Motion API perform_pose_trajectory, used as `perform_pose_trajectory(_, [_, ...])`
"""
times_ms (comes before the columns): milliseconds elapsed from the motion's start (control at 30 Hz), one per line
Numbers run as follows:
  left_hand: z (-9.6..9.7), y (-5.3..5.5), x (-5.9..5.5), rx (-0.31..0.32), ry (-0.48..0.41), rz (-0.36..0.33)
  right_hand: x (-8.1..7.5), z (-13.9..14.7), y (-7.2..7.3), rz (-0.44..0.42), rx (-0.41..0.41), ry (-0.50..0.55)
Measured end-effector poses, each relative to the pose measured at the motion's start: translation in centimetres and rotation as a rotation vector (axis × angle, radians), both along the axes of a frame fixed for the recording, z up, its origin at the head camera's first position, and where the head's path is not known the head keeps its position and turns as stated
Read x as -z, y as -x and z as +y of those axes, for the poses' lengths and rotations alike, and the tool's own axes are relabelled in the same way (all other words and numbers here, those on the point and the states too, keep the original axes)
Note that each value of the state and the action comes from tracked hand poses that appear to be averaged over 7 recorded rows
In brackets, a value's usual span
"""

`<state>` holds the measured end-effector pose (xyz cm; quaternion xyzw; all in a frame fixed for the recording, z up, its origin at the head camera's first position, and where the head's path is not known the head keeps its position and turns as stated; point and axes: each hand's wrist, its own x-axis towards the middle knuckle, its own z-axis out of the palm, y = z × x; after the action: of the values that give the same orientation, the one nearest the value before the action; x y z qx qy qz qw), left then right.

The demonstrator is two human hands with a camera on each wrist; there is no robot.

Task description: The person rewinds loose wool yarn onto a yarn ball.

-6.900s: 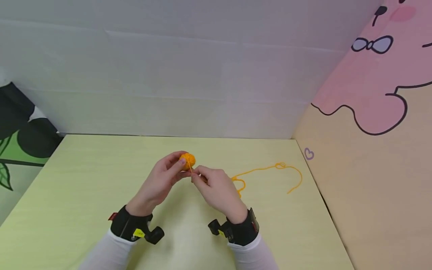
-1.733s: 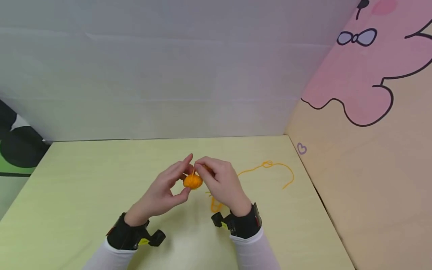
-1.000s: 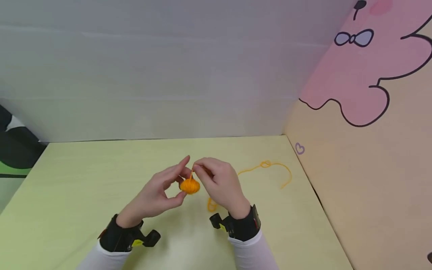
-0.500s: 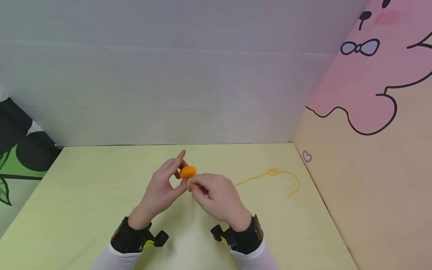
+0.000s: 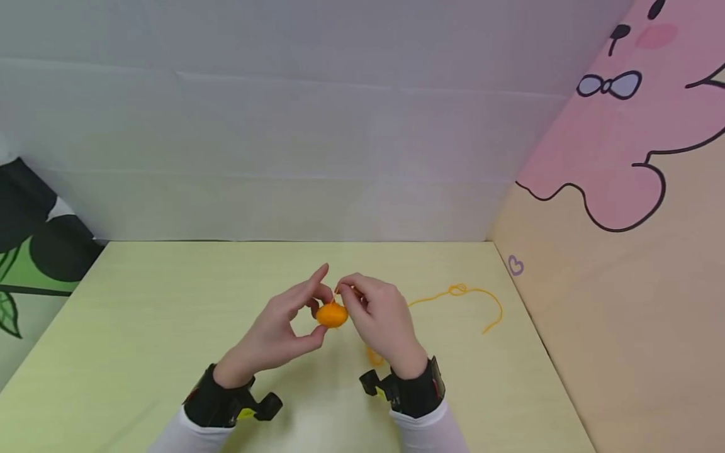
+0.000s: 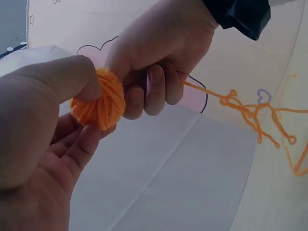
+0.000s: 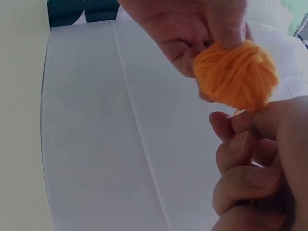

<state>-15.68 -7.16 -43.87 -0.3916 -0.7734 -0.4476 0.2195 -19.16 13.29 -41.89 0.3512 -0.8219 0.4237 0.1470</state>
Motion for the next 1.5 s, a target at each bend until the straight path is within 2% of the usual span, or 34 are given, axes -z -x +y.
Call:
perform_pose_trajectory(100, [-0.2, 0.0, -0.2, 0.007, -0.117, -0.025, 0.4, -0.4, 0.2, -0.022, 0.001, -0.032])
perform_pose_trajectory(200, [-0.6, 0.1, -0.2, -0.030, -0.276, -0.112, 0.5, -0.8, 0.1, -0.028, -0.025, -0.075])
perform_pose_trajectory(267, [-0.9, 0.3, 0.0, -0.091, -0.368, -0.188, 0.5, -1.2, -0.1, -0.022, -0.065, -0.114])
perform_pose_trajectory(333, [-1.1, 0.7, 0.2, -0.180, -0.410, -0.246, 0.5, -1.5, -0.3, -0.009, -0.106, -0.152])
perform_pose_trajectory(400, [-1.3, 1.1, 0.4, -0.276, -0.380, -0.274, 0.4, -1.9, -0.6, 0.009, -0.136, -0.182])
perform_pose_trajectory(467, [-1.5, 1.6, 0.7, -0.346, -0.297, -0.268, 0.4, -2.1, -0.7, 0.029, -0.139, -0.201])
perform_pose_trajectory(567, [-1.7, 2.0, 1.0, -0.392, -0.149, -0.222, 0.2, -2.3, -0.7, 0.052, -0.136, -0.203])
perform_pose_trajectory(733, [-1.6, 2.3, 1.2, -0.348, 0.025, -0.141, 0.1, -2.2, -0.4, 0.076, -0.126, -0.174])
perform_pose_trajectory(900, [-1.5, 2.4, 0.9, -0.235, 0.095, -0.047, -0.2, -1.9, 0.1, 0.096, -0.070, -0.123])
perform_pose_trajectory(1067, [-1.6, 2.2, 0.4, -0.166, 0.107, -0.019, -0.4, -1.6, 0.6, 0.108, -0.005, -0.102])
perform_pose_trajectory(1300, [-1.9, 2.3, 0.1, -0.119, 0.102, -0.010, -0.5, -1.8, 1.0, 0.126, 0.016, -0.080])
perform_pose_trajectory(1400, [-2.1, 2.4, 0.0, -0.078, 0.074, -0.019, -0.5, -2.0, 1.1, 0.125, 0.024, -0.060])
perform_pose_trajectory(1500, [-2.3, 2.4, -0.1, -0.022, 0.020, -0.059, -0.5, -2.1, 1.3, 0.106, 0.019, -0.040])
